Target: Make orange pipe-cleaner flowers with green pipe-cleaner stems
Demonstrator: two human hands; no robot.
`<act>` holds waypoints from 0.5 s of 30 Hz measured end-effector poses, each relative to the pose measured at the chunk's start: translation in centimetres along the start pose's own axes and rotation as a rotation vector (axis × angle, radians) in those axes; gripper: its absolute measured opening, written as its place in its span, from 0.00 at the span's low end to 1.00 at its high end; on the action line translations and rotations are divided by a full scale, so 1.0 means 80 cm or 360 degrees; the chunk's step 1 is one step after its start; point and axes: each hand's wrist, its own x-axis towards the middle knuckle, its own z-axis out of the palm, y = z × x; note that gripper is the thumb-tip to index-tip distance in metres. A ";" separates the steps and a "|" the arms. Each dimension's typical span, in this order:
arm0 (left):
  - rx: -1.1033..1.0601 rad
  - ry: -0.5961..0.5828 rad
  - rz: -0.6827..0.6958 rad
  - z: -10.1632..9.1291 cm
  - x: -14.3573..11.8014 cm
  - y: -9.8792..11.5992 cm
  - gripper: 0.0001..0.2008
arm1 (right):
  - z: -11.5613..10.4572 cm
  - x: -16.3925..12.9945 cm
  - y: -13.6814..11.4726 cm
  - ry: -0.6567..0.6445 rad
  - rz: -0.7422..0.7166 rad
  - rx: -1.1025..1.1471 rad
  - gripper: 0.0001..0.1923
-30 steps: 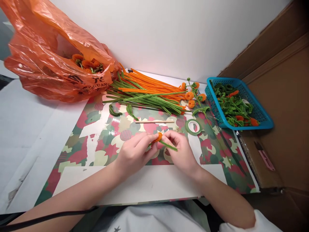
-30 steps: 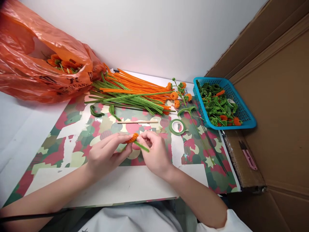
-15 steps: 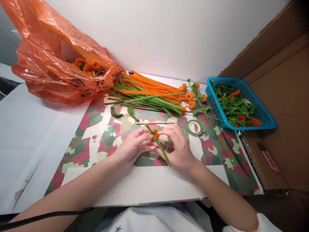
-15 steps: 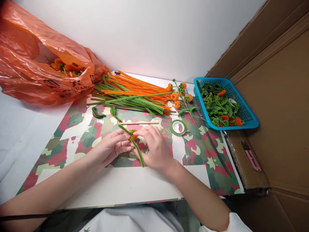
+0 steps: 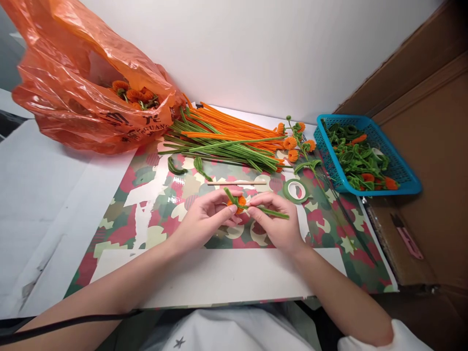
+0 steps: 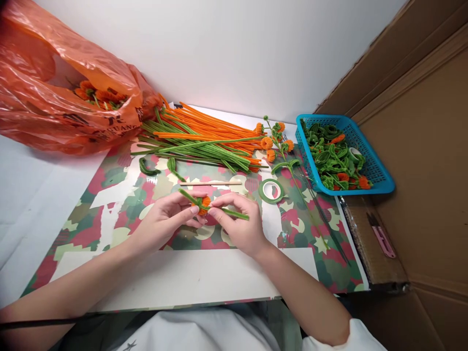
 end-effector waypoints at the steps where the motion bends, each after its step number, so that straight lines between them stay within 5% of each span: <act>1: 0.0011 0.0007 -0.0004 0.000 0.000 0.001 0.18 | 0.000 0.000 0.000 -0.0014 -0.0002 0.0009 0.02; 7: 0.0118 0.0057 -0.0084 0.000 0.001 0.006 0.14 | -0.006 0.001 -0.001 -0.0283 -0.0154 0.0053 0.03; 15: 0.0217 -0.0070 -0.0081 -0.002 0.002 0.001 0.13 | -0.011 0.004 -0.004 -0.0255 0.0214 0.0136 0.02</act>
